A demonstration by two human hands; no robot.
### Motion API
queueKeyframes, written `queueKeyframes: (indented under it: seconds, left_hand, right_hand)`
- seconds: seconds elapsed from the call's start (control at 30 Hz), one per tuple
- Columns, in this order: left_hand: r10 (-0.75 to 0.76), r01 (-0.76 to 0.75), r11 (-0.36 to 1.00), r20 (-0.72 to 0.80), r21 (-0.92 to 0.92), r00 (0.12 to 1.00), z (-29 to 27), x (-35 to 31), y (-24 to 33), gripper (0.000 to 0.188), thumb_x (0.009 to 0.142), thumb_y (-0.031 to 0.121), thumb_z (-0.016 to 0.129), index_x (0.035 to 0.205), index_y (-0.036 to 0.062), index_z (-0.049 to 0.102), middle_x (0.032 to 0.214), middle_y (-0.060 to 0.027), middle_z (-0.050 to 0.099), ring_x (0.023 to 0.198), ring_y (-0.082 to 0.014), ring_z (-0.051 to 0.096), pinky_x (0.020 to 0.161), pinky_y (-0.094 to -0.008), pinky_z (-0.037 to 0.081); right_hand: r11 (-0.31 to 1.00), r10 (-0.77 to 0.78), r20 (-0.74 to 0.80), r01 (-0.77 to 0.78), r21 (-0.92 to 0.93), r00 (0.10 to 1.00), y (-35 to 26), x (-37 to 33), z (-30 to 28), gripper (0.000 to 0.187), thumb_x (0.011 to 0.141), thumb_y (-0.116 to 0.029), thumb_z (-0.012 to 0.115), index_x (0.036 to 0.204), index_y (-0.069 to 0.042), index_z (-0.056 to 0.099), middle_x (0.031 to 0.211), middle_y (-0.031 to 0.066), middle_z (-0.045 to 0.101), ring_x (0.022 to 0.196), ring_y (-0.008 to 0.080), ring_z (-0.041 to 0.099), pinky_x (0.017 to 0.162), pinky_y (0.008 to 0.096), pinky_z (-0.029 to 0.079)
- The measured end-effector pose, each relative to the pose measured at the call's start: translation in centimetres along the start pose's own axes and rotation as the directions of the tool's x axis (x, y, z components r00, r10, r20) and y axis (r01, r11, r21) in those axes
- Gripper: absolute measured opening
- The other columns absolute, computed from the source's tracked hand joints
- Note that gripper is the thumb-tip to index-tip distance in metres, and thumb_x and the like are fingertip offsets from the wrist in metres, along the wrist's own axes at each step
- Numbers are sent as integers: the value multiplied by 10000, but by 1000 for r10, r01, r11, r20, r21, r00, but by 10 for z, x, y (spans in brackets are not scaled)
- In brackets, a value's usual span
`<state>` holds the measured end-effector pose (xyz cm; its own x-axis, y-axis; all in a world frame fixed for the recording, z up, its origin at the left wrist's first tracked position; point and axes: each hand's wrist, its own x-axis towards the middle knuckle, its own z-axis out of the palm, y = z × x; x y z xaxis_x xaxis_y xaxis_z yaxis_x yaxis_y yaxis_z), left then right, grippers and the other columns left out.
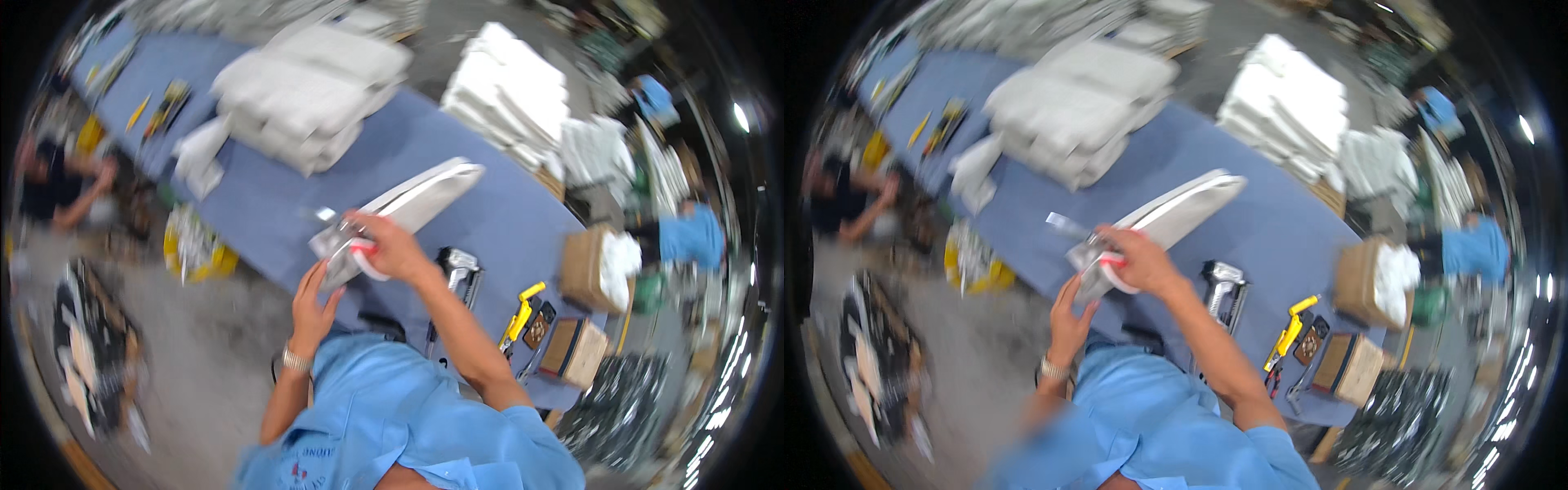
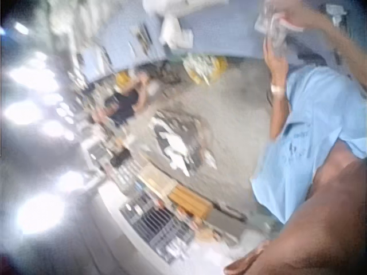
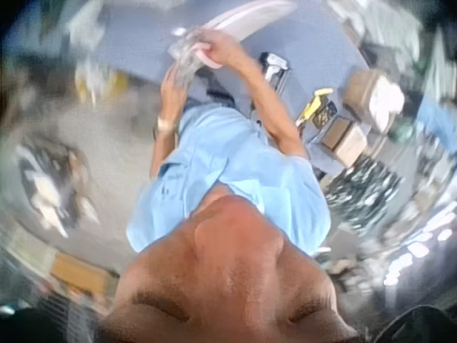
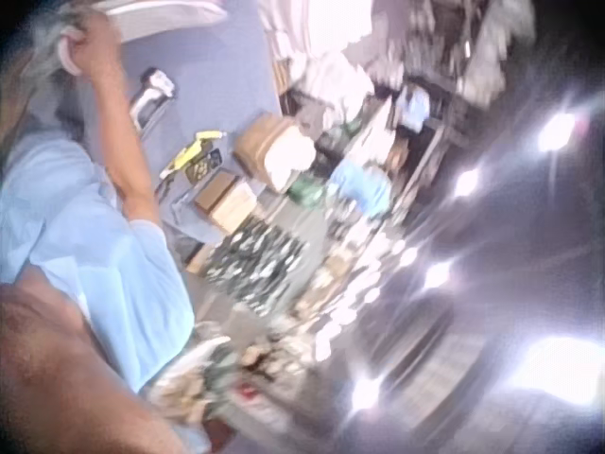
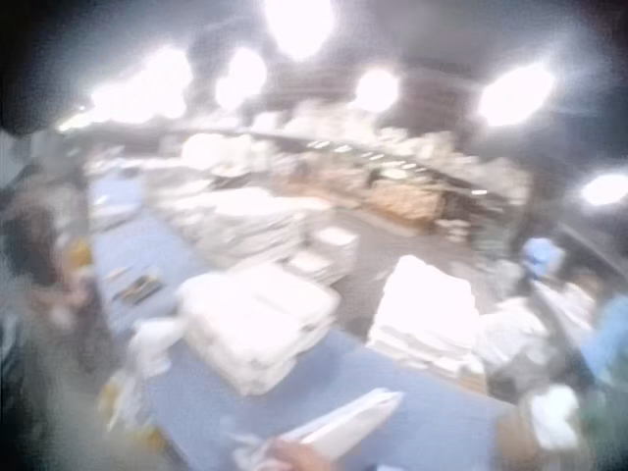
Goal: The person assembles a cushion by inserting a foam insert into a fabric cover, then uses a staple gun to secure the cover along the edges. They trim excess fabric with scissors and continue stapling to finish the cushion.
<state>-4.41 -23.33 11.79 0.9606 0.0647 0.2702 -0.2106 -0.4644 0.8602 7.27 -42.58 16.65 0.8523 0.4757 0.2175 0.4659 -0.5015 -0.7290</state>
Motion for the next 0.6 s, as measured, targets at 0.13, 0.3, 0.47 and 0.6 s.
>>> queueKeyframes:
  seconds: [0.13,0.3,0.47,0.6]
  left_hand:
    - [61,-61,998,14,19,998,9,5,1,528,871,165,798,1362,53,639,1341,-194,655,1176,-369,655,993,-408,530]
    - [-22,21,997,-11,-71,1000,-4,13,-8,532,867,205,805,1350,53,643,1322,-160,676,1156,-354,670,968,-401,544]
    - [-20,20,999,11,-29,1000,-11,19,-4,501,875,215,795,1331,63,654,1298,-164,687,1149,-349,675,957,-412,549]
    - [-47,46,996,-10,-70,999,-1,20,-11,441,858,167,808,1236,-15,674,1224,-211,699,1124,-374,682,942,-418,547]
  right_hand:
    - [997,59,144,-50,-61,988,-16,-4,-22,522,842,-127,741,1349,-134,619,1202,154,701,1012,346,687,860,422,552]
    - [996,88,181,-92,17,980,-31,16,-15,617,820,-29,737,1406,-177,611,1191,106,719,761,199,630,679,311,513]
    - [990,-142,236,140,27,961,-22,20,-6,622,804,-28,739,1400,-161,618,1125,98,731,884,267,697,796,365,564]
    - [998,-59,336,61,6,940,-26,16,-8,631,812,-67,768,1416,-138,599,1285,108,689,1144,289,681,996,381,538]
